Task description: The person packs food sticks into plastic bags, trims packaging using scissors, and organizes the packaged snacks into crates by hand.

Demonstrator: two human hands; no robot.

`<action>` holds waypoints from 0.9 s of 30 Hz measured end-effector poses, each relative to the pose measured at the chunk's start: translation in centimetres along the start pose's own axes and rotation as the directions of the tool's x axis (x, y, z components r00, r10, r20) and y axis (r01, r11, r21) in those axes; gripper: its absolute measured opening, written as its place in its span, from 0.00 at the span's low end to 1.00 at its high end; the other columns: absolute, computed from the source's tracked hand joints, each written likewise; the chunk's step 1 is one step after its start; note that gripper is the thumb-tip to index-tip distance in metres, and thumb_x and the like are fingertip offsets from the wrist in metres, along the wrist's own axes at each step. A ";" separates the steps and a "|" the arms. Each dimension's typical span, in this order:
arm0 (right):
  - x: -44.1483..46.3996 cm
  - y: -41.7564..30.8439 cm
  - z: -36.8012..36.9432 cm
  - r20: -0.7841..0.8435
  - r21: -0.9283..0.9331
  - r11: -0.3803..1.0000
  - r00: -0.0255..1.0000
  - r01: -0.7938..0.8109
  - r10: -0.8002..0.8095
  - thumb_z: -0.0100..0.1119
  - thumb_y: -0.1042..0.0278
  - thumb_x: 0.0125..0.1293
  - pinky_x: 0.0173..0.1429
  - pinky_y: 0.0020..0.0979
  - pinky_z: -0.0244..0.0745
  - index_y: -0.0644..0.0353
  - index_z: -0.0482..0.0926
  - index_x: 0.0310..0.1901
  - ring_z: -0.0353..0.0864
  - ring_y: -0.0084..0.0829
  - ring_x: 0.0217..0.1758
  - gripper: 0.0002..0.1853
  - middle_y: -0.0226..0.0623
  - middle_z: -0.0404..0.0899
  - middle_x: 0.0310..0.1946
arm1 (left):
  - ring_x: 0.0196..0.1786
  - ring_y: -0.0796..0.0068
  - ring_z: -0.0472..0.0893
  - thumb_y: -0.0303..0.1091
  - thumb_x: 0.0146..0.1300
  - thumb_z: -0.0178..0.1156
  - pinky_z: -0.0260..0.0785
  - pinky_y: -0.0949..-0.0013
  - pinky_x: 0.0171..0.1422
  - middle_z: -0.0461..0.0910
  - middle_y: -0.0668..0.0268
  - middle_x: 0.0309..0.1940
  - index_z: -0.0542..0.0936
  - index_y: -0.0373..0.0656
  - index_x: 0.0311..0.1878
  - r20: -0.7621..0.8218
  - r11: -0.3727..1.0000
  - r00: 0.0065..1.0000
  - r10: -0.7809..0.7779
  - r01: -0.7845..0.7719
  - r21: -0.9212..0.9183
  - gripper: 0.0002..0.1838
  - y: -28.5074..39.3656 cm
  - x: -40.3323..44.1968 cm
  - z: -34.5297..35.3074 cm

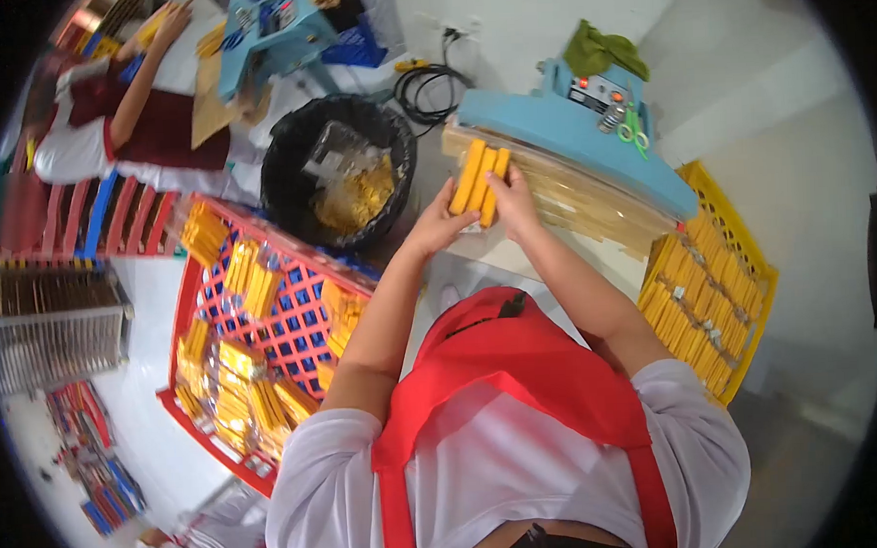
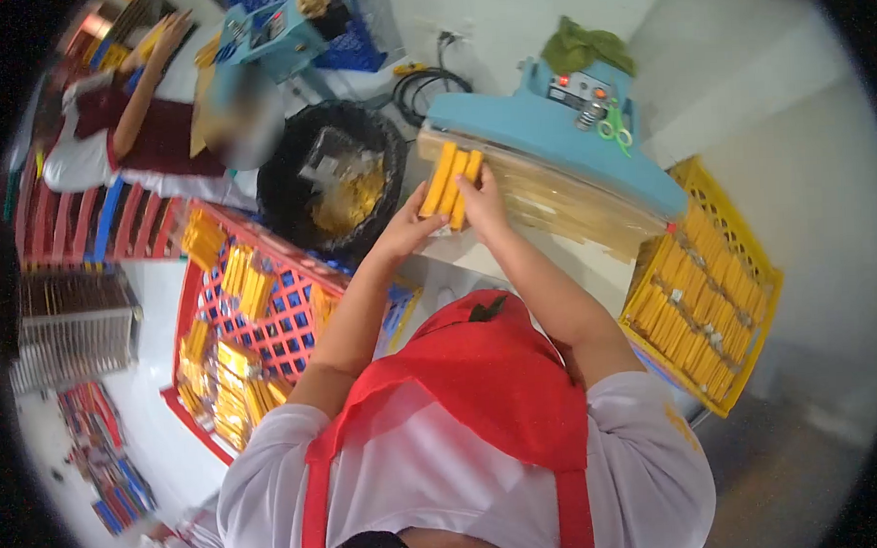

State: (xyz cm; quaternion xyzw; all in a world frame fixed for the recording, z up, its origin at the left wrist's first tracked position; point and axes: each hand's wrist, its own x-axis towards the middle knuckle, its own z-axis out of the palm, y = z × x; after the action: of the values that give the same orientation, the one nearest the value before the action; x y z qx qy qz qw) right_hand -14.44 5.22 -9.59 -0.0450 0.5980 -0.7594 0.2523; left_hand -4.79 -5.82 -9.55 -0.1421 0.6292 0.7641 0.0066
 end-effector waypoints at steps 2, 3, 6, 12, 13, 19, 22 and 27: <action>-0.1 -0.1 -0.4 0.044 0.061 0.998 0.999 -0.029 0.026 0.51 0.71 0.61 0.53 0.29 0.65 0.62 0.61 0.55 0.70 0.28 0.49 0.21 0.36 0.69 0.48 | 0.63 0.68 0.58 0.35 0.51 0.62 0.51 0.71 0.64 0.54 0.53 0.62 0.38 0.29 0.64 -0.025 0.998 0.999 0.021 -0.019 0.058 0.48 -0.7 0.5 -0.1; -0.3 -0.4 -0.6 0.072 0.091 0.993 0.995 -0.076 0.070 0.51 0.70 0.61 0.54 0.30 0.65 0.62 0.60 0.56 0.70 0.29 0.50 0.22 0.37 0.69 0.49 | 0.64 0.67 0.58 0.37 0.51 0.62 0.51 0.70 0.64 0.54 0.51 0.62 0.39 0.29 0.64 -0.059 0.988 0.998 0.034 -0.025 0.152 0.48 -1.7 0.1 -0.3; 0.5 0.3 -2.5 0.139 0.009 0.999 0.989 -0.048 0.046 0.52 0.65 0.61 0.53 0.31 0.65 0.63 0.58 0.58 0.69 0.30 0.51 0.26 0.38 0.67 0.51 | 0.63 0.66 0.59 0.39 0.53 0.60 0.53 0.70 0.63 0.58 0.52 0.60 0.49 0.33 0.63 -0.213 0.962 0.977 -0.013 0.070 0.262 0.41 2.2 -4.7 0.2; -2.2 -3.1 -6.5 -0.028 -0.194 0.971 0.990 -0.142 0.139 0.54 0.60 0.60 0.39 0.20 0.65 0.64 0.63 0.54 0.72 0.20 0.39 0.24 0.35 0.72 0.42 | 0.39 0.63 0.77 0.38 0.60 0.50 0.67 0.67 0.44 0.77 0.55 0.32 0.77 0.37 0.35 -0.637 0.866 0.724 0.264 0.112 0.487 0.13 2.0 -16.2 -6.0; -2.0 -3.3 -8.3 0.004 -0.269 0.956 0.992 -0.117 0.122 0.52 0.61 0.60 0.38 0.20 0.65 0.63 0.63 0.54 0.71 0.20 0.36 0.23 0.35 0.72 0.41 | 0.36 0.64 0.77 0.35 0.60 0.48 0.67 0.67 0.41 0.77 0.56 0.29 0.77 0.37 0.35 -0.781 0.887 0.586 0.218 0.216 0.409 0.12 2.5 -18.8 -6.7; -5.1 -6.7 -4.7 0.221 -0.313 0.935 0.970 0.167 -0.099 0.52 0.70 0.59 0.35 0.19 0.66 0.64 0.69 0.49 0.70 0.17 0.30 0.15 0.31 0.74 0.33 | 0.47 0.54 0.72 0.26 0.47 0.59 0.66 0.59 0.49 0.73 0.52 0.44 0.68 0.47 0.54 -0.556 0.262 0.801 0.223 0.500 0.825 0.26 -4.2 -27.5 -10.9; -4.9 -5.9 -2.2 0.382 -0.313 0.933 0.923 0.176 -0.046 0.54 0.72 0.58 0.37 0.19 0.67 0.65 0.72 0.45 0.71 0.17 0.32 0.13 0.31 0.75 0.33 | 0.52 0.53 0.71 0.29 0.47 0.61 0.64 0.61 0.55 0.73 0.53 0.47 0.73 0.45 0.49 -0.414 0.311 0.843 0.344 0.314 0.897 0.22 -6.3 -25.5 -11.0; -5.6 -6.0 2.3 0.644 -0.360 0.909 0.761 0.210 0.079 0.54 0.72 0.59 0.41 0.19 0.68 0.65 0.73 0.45 0.72 0.18 0.36 0.13 0.32 0.75 0.36 | 0.36 0.67 0.77 0.26 0.55 0.52 0.67 0.70 0.42 0.78 0.62 0.31 0.77 0.38 0.32 -0.690 0.763 0.576 0.439 0.166 0.624 0.05 -4.2 -22.9 -13.8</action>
State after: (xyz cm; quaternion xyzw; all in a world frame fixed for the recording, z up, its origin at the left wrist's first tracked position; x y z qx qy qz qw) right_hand -10.71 6.60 -2.08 -0.3770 0.6183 -0.5620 0.3997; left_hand 20.86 -14.35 -10.76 -0.4086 0.7873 0.3547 -0.2957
